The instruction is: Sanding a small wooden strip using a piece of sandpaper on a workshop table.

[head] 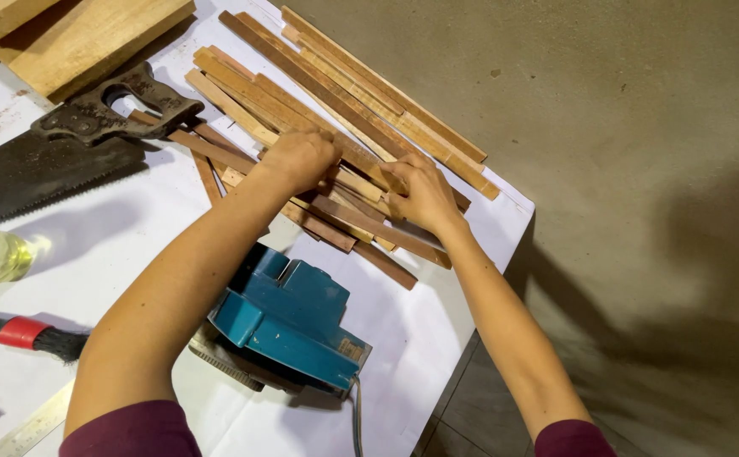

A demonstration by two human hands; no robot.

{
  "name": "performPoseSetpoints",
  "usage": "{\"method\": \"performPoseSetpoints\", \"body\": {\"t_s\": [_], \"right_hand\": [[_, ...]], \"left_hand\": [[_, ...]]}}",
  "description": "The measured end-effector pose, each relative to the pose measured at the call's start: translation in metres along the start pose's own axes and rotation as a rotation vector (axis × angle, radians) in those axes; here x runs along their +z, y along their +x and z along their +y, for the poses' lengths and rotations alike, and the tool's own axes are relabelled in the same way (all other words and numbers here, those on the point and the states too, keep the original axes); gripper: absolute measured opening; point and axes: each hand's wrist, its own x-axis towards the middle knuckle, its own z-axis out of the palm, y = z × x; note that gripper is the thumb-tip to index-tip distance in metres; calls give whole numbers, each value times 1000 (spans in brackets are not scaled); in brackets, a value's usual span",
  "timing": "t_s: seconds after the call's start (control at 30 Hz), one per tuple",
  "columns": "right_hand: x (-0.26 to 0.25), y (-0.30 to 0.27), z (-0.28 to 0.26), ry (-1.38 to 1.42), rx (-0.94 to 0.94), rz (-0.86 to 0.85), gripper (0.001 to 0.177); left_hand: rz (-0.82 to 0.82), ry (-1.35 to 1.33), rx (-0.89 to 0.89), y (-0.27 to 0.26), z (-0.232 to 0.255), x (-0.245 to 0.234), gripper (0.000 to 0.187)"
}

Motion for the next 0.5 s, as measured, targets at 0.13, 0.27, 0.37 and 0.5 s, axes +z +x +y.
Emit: {"method": "performPoseSetpoints", "body": {"t_s": [0.13, 0.27, 0.37, 0.5], "right_hand": [[3, 9, 17, 40, 44, -51, 45], [6, 19, 51, 147, 106, 15, 38], [-1, 24, 55, 128, -54, 194, 39], [-13, 15, 42, 167, 17, 149, 19]], "left_hand": [[167, 5, 45, 14, -11, 14, 41], [233, -134, 28, 18, -22, 14, 20], [380, -183, 69, 29, -30, 21, 23], [574, -103, 90, 26, -30, 31, 18]]}}
